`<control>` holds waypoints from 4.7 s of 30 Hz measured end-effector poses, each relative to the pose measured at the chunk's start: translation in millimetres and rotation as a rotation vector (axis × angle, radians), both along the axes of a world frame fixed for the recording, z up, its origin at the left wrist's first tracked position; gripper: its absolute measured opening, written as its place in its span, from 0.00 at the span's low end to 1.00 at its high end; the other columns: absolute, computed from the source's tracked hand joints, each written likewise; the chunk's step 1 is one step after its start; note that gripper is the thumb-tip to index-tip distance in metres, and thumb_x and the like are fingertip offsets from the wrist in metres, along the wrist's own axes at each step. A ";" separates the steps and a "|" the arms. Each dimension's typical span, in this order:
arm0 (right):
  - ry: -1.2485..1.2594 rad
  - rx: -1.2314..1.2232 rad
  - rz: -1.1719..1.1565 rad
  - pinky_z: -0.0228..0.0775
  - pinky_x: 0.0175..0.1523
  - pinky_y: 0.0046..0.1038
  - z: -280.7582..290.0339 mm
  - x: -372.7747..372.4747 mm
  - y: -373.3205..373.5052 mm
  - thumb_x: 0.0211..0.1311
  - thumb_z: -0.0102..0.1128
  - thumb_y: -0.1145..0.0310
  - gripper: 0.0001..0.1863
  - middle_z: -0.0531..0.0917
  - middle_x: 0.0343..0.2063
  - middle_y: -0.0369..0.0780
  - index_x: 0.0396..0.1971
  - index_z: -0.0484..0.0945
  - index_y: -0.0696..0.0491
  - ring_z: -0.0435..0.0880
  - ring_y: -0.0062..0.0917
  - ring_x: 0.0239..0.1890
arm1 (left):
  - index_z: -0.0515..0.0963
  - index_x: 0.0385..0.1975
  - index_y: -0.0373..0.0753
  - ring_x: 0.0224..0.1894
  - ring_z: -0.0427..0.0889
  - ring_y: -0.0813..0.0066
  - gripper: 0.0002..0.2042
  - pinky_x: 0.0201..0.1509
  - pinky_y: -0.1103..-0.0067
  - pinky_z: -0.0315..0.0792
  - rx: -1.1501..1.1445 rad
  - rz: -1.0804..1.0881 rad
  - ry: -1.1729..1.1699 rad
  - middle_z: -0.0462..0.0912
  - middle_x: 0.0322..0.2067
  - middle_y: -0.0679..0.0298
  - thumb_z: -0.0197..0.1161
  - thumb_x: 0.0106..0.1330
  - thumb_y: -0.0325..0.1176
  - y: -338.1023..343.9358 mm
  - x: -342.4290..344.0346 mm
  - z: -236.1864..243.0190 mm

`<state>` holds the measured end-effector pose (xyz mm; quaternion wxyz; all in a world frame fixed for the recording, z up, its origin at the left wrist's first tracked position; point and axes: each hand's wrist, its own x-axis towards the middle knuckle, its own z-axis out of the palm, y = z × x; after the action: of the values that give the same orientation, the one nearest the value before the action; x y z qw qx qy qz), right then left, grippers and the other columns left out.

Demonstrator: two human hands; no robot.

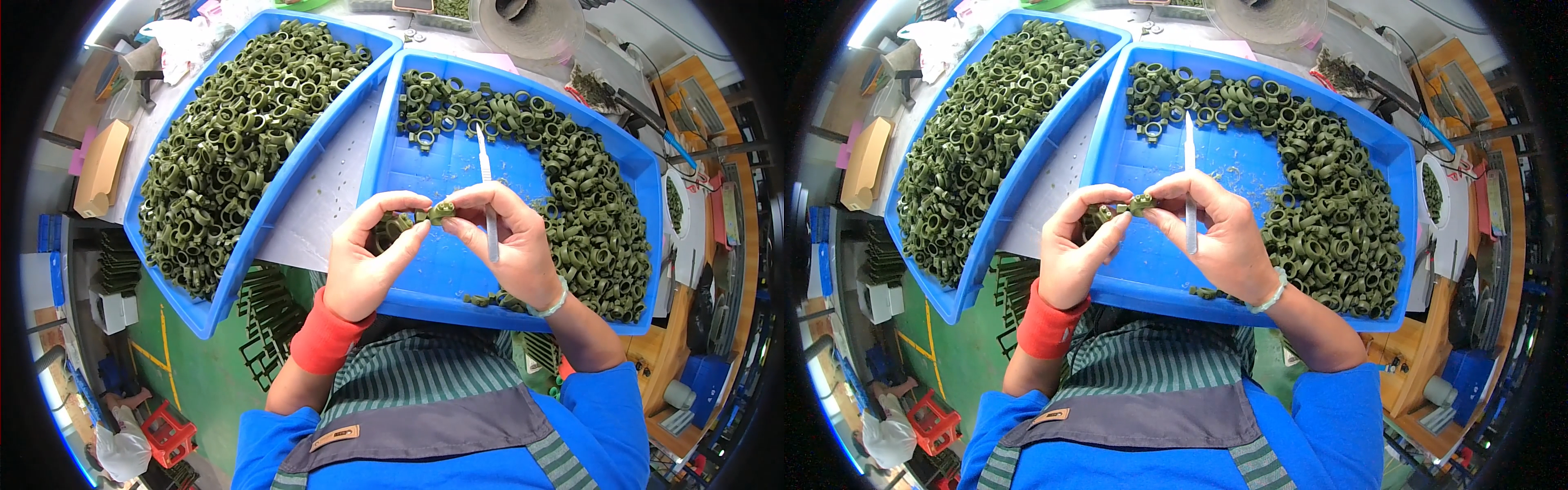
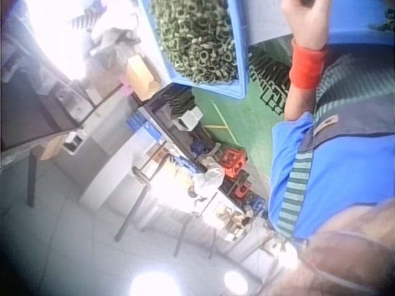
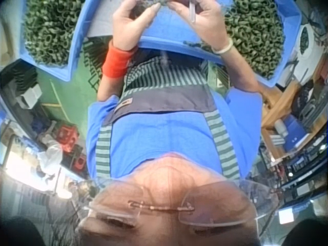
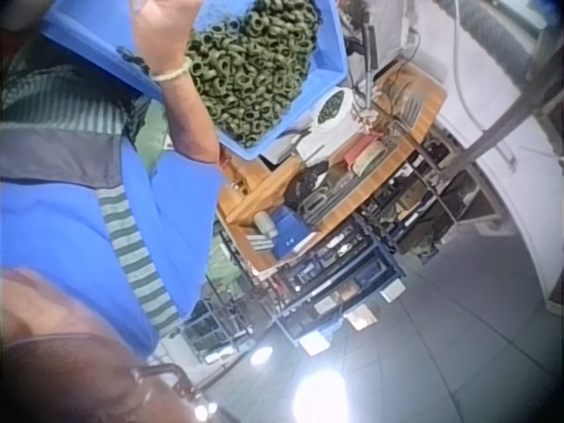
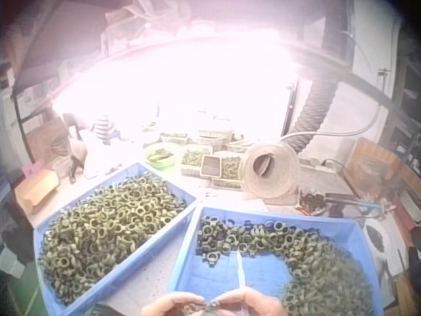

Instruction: The person picks up green circular parts one at a time from a tray, scrapes the inner surface of each part with a tool, and places the cleaned parts into a separate area of the tray.

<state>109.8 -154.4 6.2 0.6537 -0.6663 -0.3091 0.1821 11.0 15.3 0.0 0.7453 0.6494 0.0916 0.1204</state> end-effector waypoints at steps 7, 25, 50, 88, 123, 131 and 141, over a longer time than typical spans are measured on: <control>-0.057 -0.228 -0.044 0.76 0.42 0.26 -12.8 26.1 17.2 0.64 0.65 0.70 0.10 0.83 0.34 0.41 0.40 0.77 0.59 0.85 0.26 0.36 | 0.75 0.52 0.35 0.40 0.84 0.75 0.12 0.27 0.89 0.74 -0.566 0.021 0.154 0.82 0.42 0.61 0.57 0.71 0.27 15.1 -1.3 6.4; -0.516 -0.166 -0.031 0.78 0.41 0.29 -5.9 30.0 36.0 0.56 0.67 0.77 0.13 0.82 0.36 0.44 0.37 0.72 0.58 0.85 0.32 0.35 | 0.74 0.53 0.36 0.32 0.78 0.82 0.14 0.28 0.87 0.74 -0.498 0.018 0.193 0.79 0.36 0.65 0.61 0.70 0.30 16.4 -0.9 5.3; -0.143 0.104 0.108 0.71 0.36 0.18 21.7 32.2 -26.3 0.73 0.54 0.72 0.09 0.83 0.34 0.39 0.37 0.80 0.62 0.79 0.17 0.31 | 0.79 0.39 0.33 0.24 0.77 0.84 0.05 0.24 0.85 0.73 -0.251 -0.073 0.248 0.81 0.29 0.65 0.63 0.67 0.26 8.6 0.2 9.5; 0.086 -0.039 -0.048 0.77 0.45 0.21 14.9 7.1 -3.8 0.71 0.56 0.72 0.10 0.85 0.37 0.41 0.45 0.79 0.61 0.83 0.19 0.39 | 0.78 0.40 0.33 0.27 0.78 0.83 0.05 0.23 0.86 0.72 -0.258 0.082 0.140 0.81 0.31 0.63 0.60 0.70 0.26 -8.4 -0.1 3.7; 0.057 -0.080 -0.010 0.76 0.43 0.21 4.7 -4.2 0.2 0.62 0.66 0.76 0.09 0.83 0.34 0.37 0.40 0.77 0.59 0.83 0.16 0.37 | 0.79 0.47 0.37 0.27 0.75 0.86 0.10 0.27 0.87 0.70 -0.182 0.019 0.088 0.79 0.29 0.69 0.63 0.67 0.23 -8.5 -2.2 -1.7; -0.010 -0.057 0.016 0.75 0.47 0.22 1.4 -1.7 0.1 0.64 0.63 0.76 0.08 0.82 0.35 0.37 0.41 0.78 0.59 0.82 0.17 0.39 | 0.79 0.45 0.36 0.29 0.76 0.86 0.09 0.29 0.87 0.71 -0.089 0.022 0.021 0.80 0.33 0.69 0.64 0.66 0.22 -6.6 -2.5 -7.1; 0.237 0.041 0.104 0.74 0.52 0.22 1.7 0.6 -0.2 0.66 0.58 0.79 0.09 0.81 0.41 0.37 0.45 0.76 0.59 0.80 0.18 0.46 | 0.80 0.41 0.35 0.32 0.78 0.83 0.09 0.31 0.86 0.72 0.191 0.084 -0.135 0.80 0.42 0.63 0.64 0.62 0.17 -9.7 -1.9 -9.7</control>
<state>110.4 -154.7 7.9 0.6889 -0.6097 -0.2675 0.2866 9.1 5.6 -9.7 0.6788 0.7035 0.0563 0.2030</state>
